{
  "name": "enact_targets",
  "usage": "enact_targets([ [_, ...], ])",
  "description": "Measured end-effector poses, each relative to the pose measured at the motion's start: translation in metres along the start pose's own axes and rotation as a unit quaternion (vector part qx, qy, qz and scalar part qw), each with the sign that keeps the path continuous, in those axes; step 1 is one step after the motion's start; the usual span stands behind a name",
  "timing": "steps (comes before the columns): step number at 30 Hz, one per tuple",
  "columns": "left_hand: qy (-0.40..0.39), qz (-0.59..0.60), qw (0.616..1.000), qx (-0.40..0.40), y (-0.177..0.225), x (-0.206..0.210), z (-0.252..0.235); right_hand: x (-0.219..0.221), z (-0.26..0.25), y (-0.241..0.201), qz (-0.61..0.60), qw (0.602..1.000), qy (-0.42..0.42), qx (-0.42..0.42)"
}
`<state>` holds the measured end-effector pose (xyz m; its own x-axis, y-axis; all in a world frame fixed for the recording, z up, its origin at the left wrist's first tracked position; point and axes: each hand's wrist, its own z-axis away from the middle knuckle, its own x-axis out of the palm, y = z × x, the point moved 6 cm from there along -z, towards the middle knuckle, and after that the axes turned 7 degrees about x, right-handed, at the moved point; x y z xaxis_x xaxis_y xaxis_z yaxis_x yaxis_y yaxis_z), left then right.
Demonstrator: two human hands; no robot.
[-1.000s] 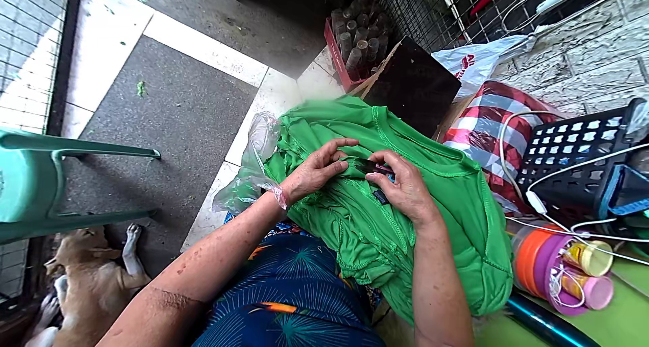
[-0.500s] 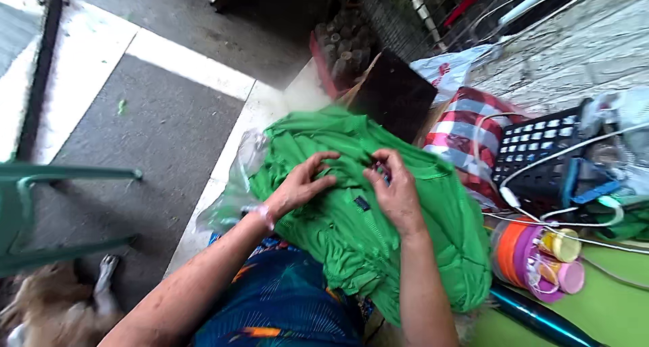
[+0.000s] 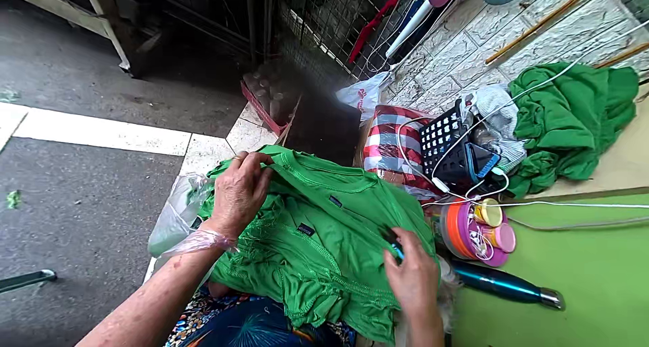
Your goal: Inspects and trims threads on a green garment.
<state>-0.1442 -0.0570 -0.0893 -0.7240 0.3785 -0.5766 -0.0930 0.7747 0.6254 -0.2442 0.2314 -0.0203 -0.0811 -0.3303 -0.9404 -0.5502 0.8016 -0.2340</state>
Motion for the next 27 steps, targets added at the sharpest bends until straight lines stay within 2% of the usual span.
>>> enact_targets([
  [2,-0.037,0.035,0.999,-0.011,0.004,0.006,-0.007,-0.003,-0.015,0.007,-0.041,0.999,-0.027,0.019],
  [4,-0.08,0.111,0.989,-0.059,-0.004,0.017,-0.018,0.006,-0.041,0.012,-0.093,0.994,-0.037,0.046],
  [7,-0.144,0.22,0.954,-0.145,-0.039,0.042,-0.014,0.051,-0.077,0.03,-0.148,0.975,-0.102,0.131],
  [9,-0.118,0.223,0.95,-0.181,-0.057,0.036,0.001,0.073,-0.084,0.038,-0.123,0.968,-0.15,0.159],
  [14,-0.008,0.209,0.936,-0.284,-0.083,0.001,0.053,0.071,-0.075,0.036,-0.111,0.977,-0.125,0.131],
  [16,-0.012,0.2,0.937,-0.286,-0.077,-0.002,0.065,0.07,-0.076,0.035,-0.109,0.975,-0.131,0.143],
  [19,-0.071,0.194,0.951,-0.23,-0.06,0.001,0.074,0.07,-0.076,0.034,-0.112,0.976,-0.122,0.141],
  [22,-0.059,0.166,0.968,-0.178,-0.055,0.008,0.073,0.069,-0.071,0.035,-0.136,0.98,-0.091,0.112],
  [27,-0.05,0.164,0.973,-0.154,-0.026,-0.004,0.076,0.046,-0.058,0.035,-0.253,0.963,0.085,0.037],
])
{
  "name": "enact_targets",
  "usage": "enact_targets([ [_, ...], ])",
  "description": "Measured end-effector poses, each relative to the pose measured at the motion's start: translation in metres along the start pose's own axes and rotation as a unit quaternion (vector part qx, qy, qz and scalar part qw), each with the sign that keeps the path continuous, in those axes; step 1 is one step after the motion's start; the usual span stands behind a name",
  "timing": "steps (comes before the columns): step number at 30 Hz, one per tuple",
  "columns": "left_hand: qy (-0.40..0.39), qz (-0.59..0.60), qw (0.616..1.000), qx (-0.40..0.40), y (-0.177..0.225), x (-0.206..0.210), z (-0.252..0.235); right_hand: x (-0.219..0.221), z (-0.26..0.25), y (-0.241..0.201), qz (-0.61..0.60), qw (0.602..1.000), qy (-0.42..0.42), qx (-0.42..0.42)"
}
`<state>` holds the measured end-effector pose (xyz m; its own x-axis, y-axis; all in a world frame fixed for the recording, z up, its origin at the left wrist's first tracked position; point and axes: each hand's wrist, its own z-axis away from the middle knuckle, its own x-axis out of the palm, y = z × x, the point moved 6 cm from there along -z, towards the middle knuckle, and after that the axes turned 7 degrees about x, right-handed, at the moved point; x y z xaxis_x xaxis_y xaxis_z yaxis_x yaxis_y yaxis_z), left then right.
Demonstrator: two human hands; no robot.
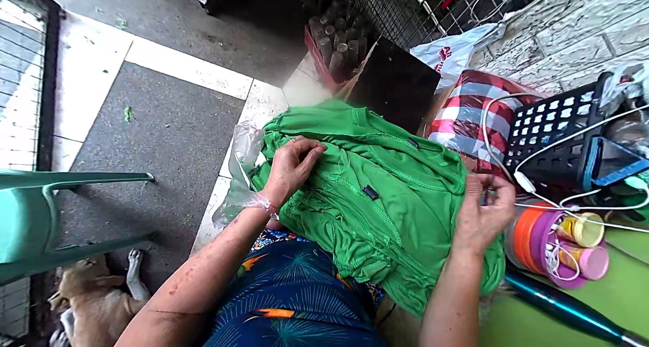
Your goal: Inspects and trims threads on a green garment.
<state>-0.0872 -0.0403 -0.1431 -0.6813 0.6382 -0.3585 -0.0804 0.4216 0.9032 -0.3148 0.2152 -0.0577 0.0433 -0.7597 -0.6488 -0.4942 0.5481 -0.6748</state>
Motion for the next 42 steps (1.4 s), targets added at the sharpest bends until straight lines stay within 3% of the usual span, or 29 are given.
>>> enact_targets([
  [2,-0.001,0.005,1.0,0.018,0.01,0.003,0.005,-0.01,0.012,-0.025,-0.029,1.0,-0.004,-0.008],
  [5,0.0,0.021,0.998,0.062,0.019,0.013,0.015,-0.007,0.038,-0.054,-0.066,0.992,-0.108,0.006],
  [10,-0.013,0.014,0.993,0.119,0.027,0.025,0.028,0.014,0.061,-0.056,-0.118,0.961,-0.243,0.057],
  [14,-0.004,0.016,0.99,0.142,0.032,0.025,0.032,0.035,0.057,-0.065,-0.031,0.954,-0.296,0.031],
  [17,-0.017,0.05,0.985,0.162,0.043,0.028,0.035,0.071,0.05,-0.081,0.083,0.908,-0.406,-0.053],
  [19,-0.057,0.09,0.986,0.126,0.051,0.033,0.036,0.088,0.036,-0.09,0.091,0.874,-0.473,-0.065],
  [21,-0.135,0.155,0.979,0.003,0.057,0.043,0.036,0.093,0.01,-0.093,0.061,0.867,-0.494,-0.034],
  [24,-0.227,0.303,0.91,-0.168,0.072,0.064,0.03,0.09,-0.02,-0.092,0.022,0.877,-0.479,0.02],
  [28,-0.316,0.432,0.807,-0.25,0.102,0.096,0.026,0.093,-0.024,-0.086,-0.027,0.878,-0.477,0.038],
  [30,-0.394,0.403,0.793,-0.232,0.121,0.107,0.037,0.091,-0.019,-0.087,-0.019,0.878,-0.477,0.022],
  [34,-0.541,0.258,0.793,-0.107,0.141,0.112,0.074,0.08,0.015,-0.091,0.075,0.858,-0.508,-0.017],
  [37,-0.579,0.176,0.795,-0.048,0.127,0.102,0.084,0.086,0.044,-0.069,0.109,0.873,-0.475,0.002],
  [39,-0.534,0.174,0.827,-0.012,0.117,0.082,0.078,0.081,0.051,-0.061,0.075,0.908,-0.412,-0.005],
  [42,-0.305,0.116,0.943,0.059,0.089,0.041,0.056,0.076,0.053,-0.058,0.023,0.932,-0.362,0.005],
])
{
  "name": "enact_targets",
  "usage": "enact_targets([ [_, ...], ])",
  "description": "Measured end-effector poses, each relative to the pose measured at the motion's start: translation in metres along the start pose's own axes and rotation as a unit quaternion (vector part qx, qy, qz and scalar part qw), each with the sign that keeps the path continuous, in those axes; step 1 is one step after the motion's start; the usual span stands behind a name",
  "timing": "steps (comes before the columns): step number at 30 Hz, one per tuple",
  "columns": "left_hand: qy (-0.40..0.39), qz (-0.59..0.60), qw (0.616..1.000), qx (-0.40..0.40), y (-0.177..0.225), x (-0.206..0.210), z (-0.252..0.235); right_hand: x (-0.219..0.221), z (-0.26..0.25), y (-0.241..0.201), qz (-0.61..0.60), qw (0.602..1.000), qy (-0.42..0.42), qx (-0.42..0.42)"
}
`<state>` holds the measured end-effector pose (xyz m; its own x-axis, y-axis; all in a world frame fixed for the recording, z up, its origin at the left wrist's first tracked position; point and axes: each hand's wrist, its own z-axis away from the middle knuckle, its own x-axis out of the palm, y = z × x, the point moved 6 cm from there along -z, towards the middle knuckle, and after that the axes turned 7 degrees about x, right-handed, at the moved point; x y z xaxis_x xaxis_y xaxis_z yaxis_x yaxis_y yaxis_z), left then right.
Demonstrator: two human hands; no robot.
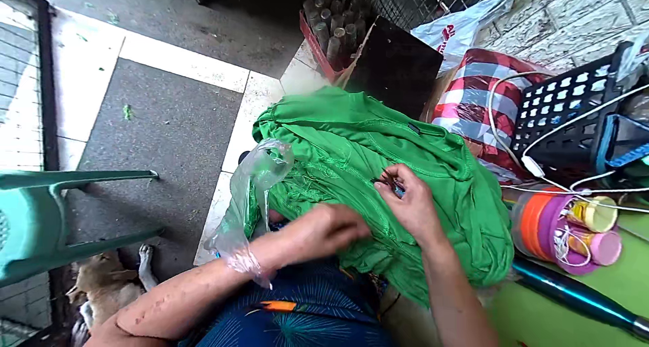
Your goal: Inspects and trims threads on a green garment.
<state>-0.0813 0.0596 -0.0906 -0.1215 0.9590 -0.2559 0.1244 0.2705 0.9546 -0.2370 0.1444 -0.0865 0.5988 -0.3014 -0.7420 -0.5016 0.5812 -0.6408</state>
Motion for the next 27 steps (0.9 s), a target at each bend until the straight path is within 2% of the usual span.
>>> enact_targets([
  [3,0.211,-0.14,0.967,0.004,-0.029,-0.046,0.008,-0.007,0.0,-0.013,0.009,0.999,0.025,-0.026],
  [6,0.285,-0.17,0.943,-0.013,-0.037,-0.065,0.005,-0.014,0.002,-0.042,0.046,0.991,0.066,-0.107],
  [8,0.279,-0.189,0.941,-0.024,-0.039,-0.062,-0.006,-0.008,0.0,-0.052,0.039,0.989,0.039,-0.136],
  [9,0.257,-0.203,0.943,-0.054,-0.042,-0.057,-0.013,-0.001,-0.003,-0.051,0.035,0.99,0.013,-0.132],
  [11,0.197,-0.214,0.946,-0.141,-0.056,-0.046,-0.026,0.014,-0.01,-0.038,0.037,0.995,-0.03,-0.083],
  [12,0.192,-0.216,0.944,-0.157,-0.062,-0.043,-0.03,0.019,-0.013,-0.031,0.033,0.997,-0.039,-0.052],
  [14,0.218,-0.186,0.95,-0.124,-0.07,-0.043,-0.031,0.02,-0.014,-0.023,0.014,0.999,-0.042,-0.01],
  [16,0.23,-0.071,0.966,-0.098,-0.079,-0.051,-0.022,0.017,-0.013,-0.02,-0.018,0.999,-0.039,0.012],
  [18,0.233,0.059,0.964,-0.11,-0.089,-0.06,-0.011,0.017,-0.013,-0.018,-0.043,0.998,-0.04,0.02],
  [20,0.22,0.117,0.962,-0.109,-0.094,-0.063,-0.004,0.017,-0.015,-0.018,-0.051,0.997,-0.043,0.023],
  [24,0.156,0.092,0.982,-0.06,-0.086,-0.062,-0.003,0.018,-0.017,-0.019,-0.041,0.998,-0.044,0.03],
  [27,0.123,0.0,0.992,-0.002,-0.074,-0.061,-0.007,0.017,-0.016,-0.02,-0.032,0.998,-0.04,0.031],
])
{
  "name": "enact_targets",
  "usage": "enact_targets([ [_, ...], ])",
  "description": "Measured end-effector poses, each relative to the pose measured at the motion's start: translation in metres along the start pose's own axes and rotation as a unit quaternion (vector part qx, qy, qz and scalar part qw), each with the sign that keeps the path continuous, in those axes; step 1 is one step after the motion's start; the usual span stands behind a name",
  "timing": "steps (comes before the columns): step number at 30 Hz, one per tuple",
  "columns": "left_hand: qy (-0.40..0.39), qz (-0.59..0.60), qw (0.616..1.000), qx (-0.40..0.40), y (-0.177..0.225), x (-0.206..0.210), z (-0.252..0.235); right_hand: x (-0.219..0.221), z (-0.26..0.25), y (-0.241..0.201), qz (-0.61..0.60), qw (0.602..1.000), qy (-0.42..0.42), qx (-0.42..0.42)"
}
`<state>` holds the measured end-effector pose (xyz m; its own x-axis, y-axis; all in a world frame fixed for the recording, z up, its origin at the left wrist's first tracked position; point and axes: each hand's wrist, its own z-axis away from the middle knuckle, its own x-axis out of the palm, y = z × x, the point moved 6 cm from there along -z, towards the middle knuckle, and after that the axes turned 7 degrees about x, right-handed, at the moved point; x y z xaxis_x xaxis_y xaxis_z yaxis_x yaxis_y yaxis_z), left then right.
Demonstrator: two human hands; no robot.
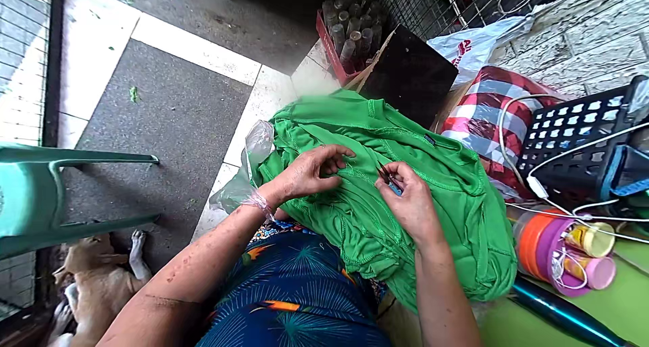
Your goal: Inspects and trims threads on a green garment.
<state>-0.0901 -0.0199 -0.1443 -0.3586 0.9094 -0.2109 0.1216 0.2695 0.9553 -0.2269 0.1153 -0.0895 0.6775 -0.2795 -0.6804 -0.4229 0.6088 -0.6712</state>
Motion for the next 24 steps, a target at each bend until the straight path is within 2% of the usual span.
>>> enact_targets([
  [3,0.018,-0.098,0.991,0.088,0.003,0.003,-0.005,-0.001,0.001,-0.002,0.009,1.0,-0.001,0.004],
  [6,0.019,-0.129,0.986,0.107,0.005,0.004,-0.009,-0.001,0.002,-0.005,0.053,0.999,0.008,0.0],
  [8,0.01,-0.11,0.991,0.082,-0.002,0.003,-0.014,-0.001,0.004,-0.007,0.088,0.996,0.009,-0.012],
  [12,-0.004,0.039,0.998,-0.058,-0.017,-0.004,-0.018,-0.002,0.011,-0.009,0.116,0.992,0.017,-0.04],
  [14,-0.002,0.078,0.992,-0.099,-0.02,-0.005,-0.014,-0.003,0.014,-0.008,0.115,0.992,0.023,-0.047],
  [17,-0.031,0.086,0.991,-0.099,-0.017,-0.003,-0.008,-0.002,0.014,-0.008,0.111,0.992,0.026,-0.056],
  [20,-0.055,0.033,0.995,-0.071,-0.012,0.0,-0.003,-0.001,0.013,-0.009,0.107,0.992,0.027,-0.064],
  [24,-0.021,-0.063,0.997,-0.041,-0.008,0.001,-0.012,0.001,0.012,-0.01,0.107,0.991,0.026,-0.079],
])
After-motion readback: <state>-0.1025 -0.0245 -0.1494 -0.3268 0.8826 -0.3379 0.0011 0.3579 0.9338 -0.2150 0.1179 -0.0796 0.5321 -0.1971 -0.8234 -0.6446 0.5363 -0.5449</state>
